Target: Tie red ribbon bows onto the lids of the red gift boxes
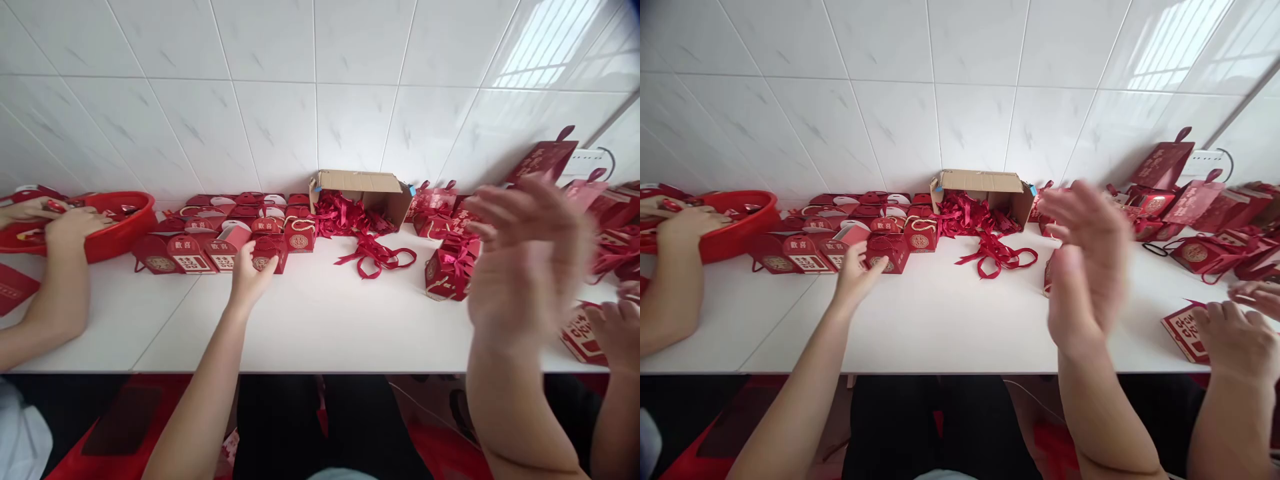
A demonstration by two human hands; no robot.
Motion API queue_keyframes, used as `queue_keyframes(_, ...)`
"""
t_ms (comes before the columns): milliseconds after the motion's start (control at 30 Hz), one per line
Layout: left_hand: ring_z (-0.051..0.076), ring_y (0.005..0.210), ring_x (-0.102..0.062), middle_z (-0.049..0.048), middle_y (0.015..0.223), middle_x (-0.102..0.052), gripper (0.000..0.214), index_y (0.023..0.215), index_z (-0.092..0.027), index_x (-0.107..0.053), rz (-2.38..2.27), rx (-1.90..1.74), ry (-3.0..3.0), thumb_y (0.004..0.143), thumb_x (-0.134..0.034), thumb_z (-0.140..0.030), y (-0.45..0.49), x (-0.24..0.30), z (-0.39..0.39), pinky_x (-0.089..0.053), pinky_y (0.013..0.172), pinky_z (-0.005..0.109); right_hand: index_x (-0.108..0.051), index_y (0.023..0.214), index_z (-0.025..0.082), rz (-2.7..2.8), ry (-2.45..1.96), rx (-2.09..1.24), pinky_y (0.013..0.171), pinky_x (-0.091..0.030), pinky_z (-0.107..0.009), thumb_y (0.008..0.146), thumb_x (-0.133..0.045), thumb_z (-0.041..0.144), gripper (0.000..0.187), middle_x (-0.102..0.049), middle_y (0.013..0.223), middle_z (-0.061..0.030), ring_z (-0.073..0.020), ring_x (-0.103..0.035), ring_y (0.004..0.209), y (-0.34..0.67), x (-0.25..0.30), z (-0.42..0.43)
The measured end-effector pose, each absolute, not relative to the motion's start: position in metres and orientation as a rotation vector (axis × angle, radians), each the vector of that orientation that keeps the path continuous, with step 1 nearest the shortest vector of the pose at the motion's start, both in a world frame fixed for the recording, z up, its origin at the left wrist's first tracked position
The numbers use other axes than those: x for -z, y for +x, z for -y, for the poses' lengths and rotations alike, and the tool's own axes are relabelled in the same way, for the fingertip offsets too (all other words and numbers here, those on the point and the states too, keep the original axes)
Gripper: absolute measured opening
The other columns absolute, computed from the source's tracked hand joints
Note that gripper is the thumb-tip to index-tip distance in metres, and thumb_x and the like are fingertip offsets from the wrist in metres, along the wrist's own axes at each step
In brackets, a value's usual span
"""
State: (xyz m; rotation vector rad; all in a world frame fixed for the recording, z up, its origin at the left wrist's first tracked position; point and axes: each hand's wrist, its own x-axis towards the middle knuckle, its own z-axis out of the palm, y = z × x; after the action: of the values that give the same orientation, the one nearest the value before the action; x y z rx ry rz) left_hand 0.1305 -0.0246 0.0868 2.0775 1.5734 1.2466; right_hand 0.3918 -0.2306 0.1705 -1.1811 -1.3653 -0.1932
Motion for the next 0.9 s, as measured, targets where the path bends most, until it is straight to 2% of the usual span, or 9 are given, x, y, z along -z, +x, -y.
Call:
queue_keyframes(67, 0.035, 0.125, -0.042, 0.0202, 0.132, -0.047, 0.062, 0.128, -0.012, -0.045, -1.649, -1.198, 2.109, 0.073, -0.067, -0.029, 0.131, -0.056, 0.000, -0.034, 0.105, 0.053, -0.033, 0.136, 0.029, 1.341, -1.214, 0.182, 0.098, -0.043, -0.044, 0.095, -0.039, 0.035, 0.042, -0.045, 0.132, -0.0076, -0.0224, -0.047, 0.122, 0.399, -0.155, 0.205)
queue_keyframes(133, 0.043, 0.132, -0.027, 0.0225, 0.145, -0.032, 0.067, 0.131, -0.013, -0.045, -1.684, -1.162, 2.168, 0.071, -0.069, -0.029, 0.134, -0.038, -0.012, -0.026, 0.105, 0.061, -0.042, 0.132, 0.022, 1.421, -1.481, 0.141, 0.099, -0.042, -0.045, 0.091, -0.047, 0.037, 0.044, -0.047, 0.131, -0.0113, -0.0251, -0.045, 0.123, 0.411, -0.128, 0.177)
queue_keyframes(200, 0.047, 0.133, -0.019, 0.0223, 0.150, -0.021, 0.072, 0.133, -0.013, -0.043, -1.698, -1.137, 2.218, 0.069, -0.070, -0.031, 0.137, -0.029, -0.017, -0.021, 0.104, 0.064, -0.042, 0.134, 0.017, 1.530, -1.874, 0.029, 0.104, -0.035, -0.048, 0.090, -0.046, 0.037, 0.048, -0.038, 0.140, -0.0157, -0.0288, -0.034, 0.132, 0.423, -0.095, 0.154)
queue_keyframes(267, 0.048, 0.132, -0.016, 0.0207, 0.152, -0.019, 0.070, 0.132, -0.014, -0.045, -1.751, -1.135, 2.243, 0.070, -0.069, -0.035, 0.141, -0.024, -0.021, -0.018, 0.103, 0.066, -0.042, 0.136, 0.017, 1.603, -2.158, -0.104, 0.103, -0.033, -0.052, 0.089, -0.046, 0.034, 0.051, -0.028, 0.147, -0.0160, -0.0338, -0.026, 0.135, 0.431, -0.062, 0.138)
queue_keyframes(333, 0.047, 0.132, -0.015, 0.0185, 0.150, -0.024, 0.059, 0.126, -0.015, -0.049, -1.817, -1.159, 2.242, 0.074, -0.064, -0.039, 0.143, -0.021, -0.026, -0.016, 0.102, 0.067, -0.045, 0.136, 0.016, 1.640, -2.214, -0.160, 0.103, -0.032, -0.053, 0.086, -0.050, 0.030, 0.052, -0.029, 0.148, -0.0156, -0.0358, -0.024, 0.136, 0.434, -0.033, 0.128)
queue_keyframes(500, 0.039, 0.132, -0.021, 0.0154, 0.130, -0.050, 0.038, 0.109, -0.017, -0.056, -1.702, -1.239, 2.283, 0.073, -0.061, -0.027, 0.153, -0.012, -0.034, -0.015, 0.107, 0.061, -0.038, 0.141, 0.016, 1.663, -2.264, -0.194, 0.107, -0.027, -0.045, 0.090, -0.043, 0.030, 0.053, -0.028, 0.150, -0.0125, -0.0269, -0.024, 0.138, 0.427, 0.013, 0.113)
queue_keyframes(667, 0.032, 0.132, -0.029, 0.0080, 0.123, -0.056, 0.033, 0.101, -0.022, -0.056, -1.264, -1.253, 2.434, 0.069, -0.060, -0.023, 0.177, -0.004, -0.017, -0.020, 0.112, 0.051, -0.044, 0.136, 0.019, 1.660, -2.269, -0.165, 0.110, -0.018, -0.047, 0.094, -0.033, 0.030, 0.045, -0.033, 0.148, -0.0097, -0.0241, -0.024, 0.138, 0.422, 0.030, 0.104)
queue_keyframes(800, 0.029, 0.134, -0.031, 0.0105, 0.141, -0.039, 0.042, 0.116, -0.021, -0.049, -0.952, -1.233, 2.456, 0.074, -0.055, -0.027, 0.187, 0.005, -0.001, -0.030, 0.109, 0.048, -0.048, 0.133, 0.021, 1.656, -2.274, -0.162, 0.110, -0.019, -0.042, 0.094, -0.034, 0.033, 0.044, -0.035, 0.147, -0.0082, -0.0215, -0.027, 0.137, 0.425, 0.030, 0.102)
queue_keyframes(900, 0.030, 0.140, -0.021, 0.0162, 0.151, -0.018, 0.066, 0.138, -0.019, -0.024, -0.918, -1.221, 2.363, 0.080, -0.053, -0.031, 0.189, 0.018, -0.003, -0.031, 0.109, 0.049, -0.046, 0.134, 0.021, 1.639, -2.296, -0.164, 0.110, -0.018, -0.043, 0.093, -0.033, 0.034, 0.045, -0.033, 0.148, -0.0073, -0.0212, -0.025, 0.138, 0.424, 0.032, 0.101)
